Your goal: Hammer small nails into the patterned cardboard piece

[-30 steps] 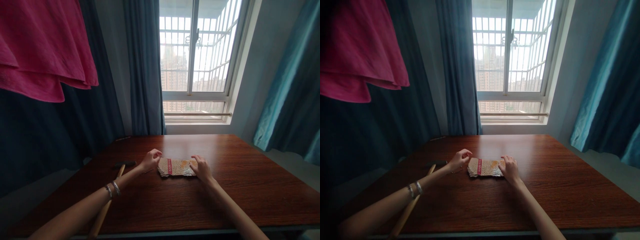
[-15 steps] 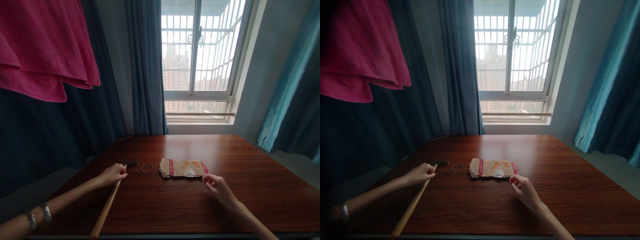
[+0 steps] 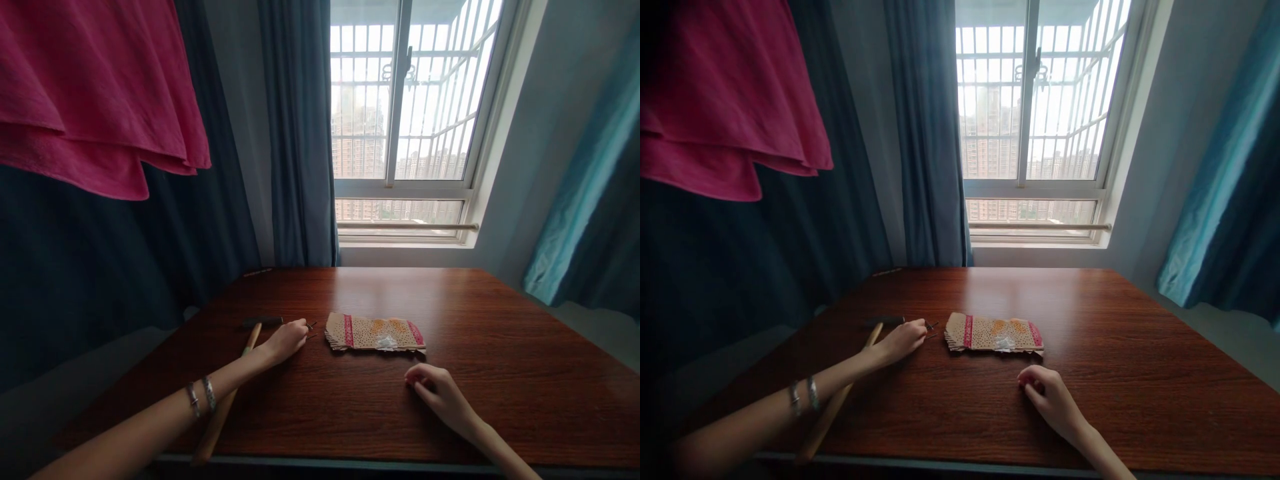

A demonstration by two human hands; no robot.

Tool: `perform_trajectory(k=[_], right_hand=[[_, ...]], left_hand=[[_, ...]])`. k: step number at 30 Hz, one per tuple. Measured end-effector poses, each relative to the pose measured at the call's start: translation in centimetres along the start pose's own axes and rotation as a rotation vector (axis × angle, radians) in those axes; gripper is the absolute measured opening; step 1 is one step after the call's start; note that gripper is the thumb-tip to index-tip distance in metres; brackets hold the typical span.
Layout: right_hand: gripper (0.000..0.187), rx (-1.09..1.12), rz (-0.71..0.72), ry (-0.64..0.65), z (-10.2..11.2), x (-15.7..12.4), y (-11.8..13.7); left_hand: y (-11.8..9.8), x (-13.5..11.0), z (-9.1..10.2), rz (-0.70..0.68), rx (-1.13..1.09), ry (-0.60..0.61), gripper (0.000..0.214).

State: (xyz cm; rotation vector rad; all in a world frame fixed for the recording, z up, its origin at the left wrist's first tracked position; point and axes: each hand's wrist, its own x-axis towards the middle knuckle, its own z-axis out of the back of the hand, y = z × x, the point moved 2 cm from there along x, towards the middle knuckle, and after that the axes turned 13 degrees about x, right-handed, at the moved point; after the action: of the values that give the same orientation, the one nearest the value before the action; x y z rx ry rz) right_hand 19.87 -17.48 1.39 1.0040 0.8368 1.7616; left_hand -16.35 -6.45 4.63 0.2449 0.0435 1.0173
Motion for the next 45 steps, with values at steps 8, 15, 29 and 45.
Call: perform_trajectory(k=[8,15,29,45], right_hand=[[0.016,0.022,0.01,-0.018,-0.1,-0.2,-0.1],[0.019,0.052,-0.009,-0.029,0.0,0.0,0.0],[0.038,0.641,-0.327,0.024,-4.3,3.4,2.9],[0.029,0.948,-0.589,0.2,-8.0,3.3,3.7]], left_hand=[[-0.3,2.3,-0.5,0.011,-0.035,0.039,0.021],[-0.8,2.6,-1.0,-0.061,0.057,0.046,0.015],[-8.9,-0.5,6.1,-0.766,0.18,-0.47,0.022],[-11.9,-1.5,7.0,-0.974,0.259,-0.542,0.023]])
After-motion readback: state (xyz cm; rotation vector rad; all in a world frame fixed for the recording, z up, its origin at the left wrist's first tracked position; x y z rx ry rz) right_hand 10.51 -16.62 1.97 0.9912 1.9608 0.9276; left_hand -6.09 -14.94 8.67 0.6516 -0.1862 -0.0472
